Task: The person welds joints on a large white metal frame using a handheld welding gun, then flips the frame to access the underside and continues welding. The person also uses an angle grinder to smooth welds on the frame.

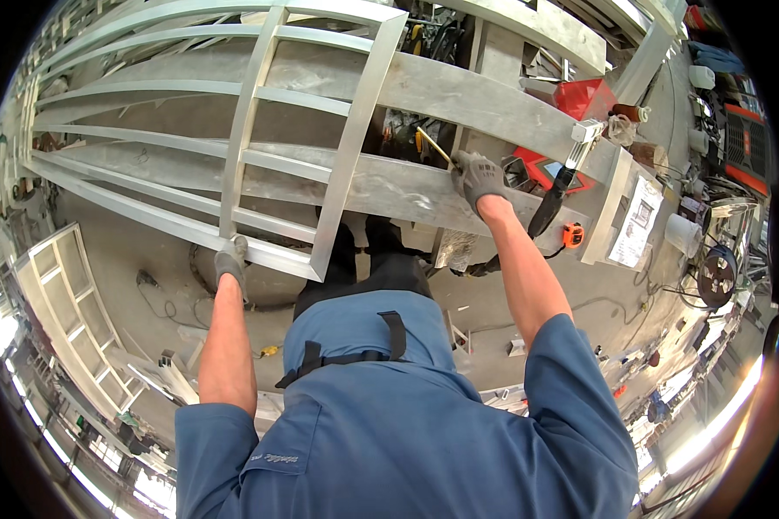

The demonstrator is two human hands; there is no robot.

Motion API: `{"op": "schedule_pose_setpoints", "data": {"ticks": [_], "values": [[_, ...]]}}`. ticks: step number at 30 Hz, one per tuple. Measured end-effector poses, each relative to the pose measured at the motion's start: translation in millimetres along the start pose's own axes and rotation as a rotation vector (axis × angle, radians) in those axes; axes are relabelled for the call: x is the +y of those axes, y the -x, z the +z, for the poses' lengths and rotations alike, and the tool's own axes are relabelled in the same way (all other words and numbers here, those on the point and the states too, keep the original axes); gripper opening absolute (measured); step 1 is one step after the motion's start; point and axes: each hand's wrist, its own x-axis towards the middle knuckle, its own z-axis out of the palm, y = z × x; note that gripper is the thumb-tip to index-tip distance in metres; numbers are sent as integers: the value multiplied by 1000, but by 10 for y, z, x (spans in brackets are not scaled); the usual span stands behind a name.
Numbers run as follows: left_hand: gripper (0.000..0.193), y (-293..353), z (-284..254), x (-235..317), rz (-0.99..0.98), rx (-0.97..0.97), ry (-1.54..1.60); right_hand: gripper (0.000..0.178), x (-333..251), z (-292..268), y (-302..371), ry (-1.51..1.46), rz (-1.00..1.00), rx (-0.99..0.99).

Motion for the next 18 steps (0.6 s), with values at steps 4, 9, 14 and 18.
{"op": "schedule_pose_setpoints", "data": {"ticks": [4,9,14,18], "values": [[55,122,55,92,21,75,95,34,-177,-18,-383,-9,113,-172],[54,147,65,51,74,100,104,35,-340,73,-562,-50,172,-261],[49,290,32,238,43,64,46,38,-423,9,-530,-125,260,-267],[41,399,48,393,-49,99,155,40,-355,52,-541,-140,259,-241]]}}
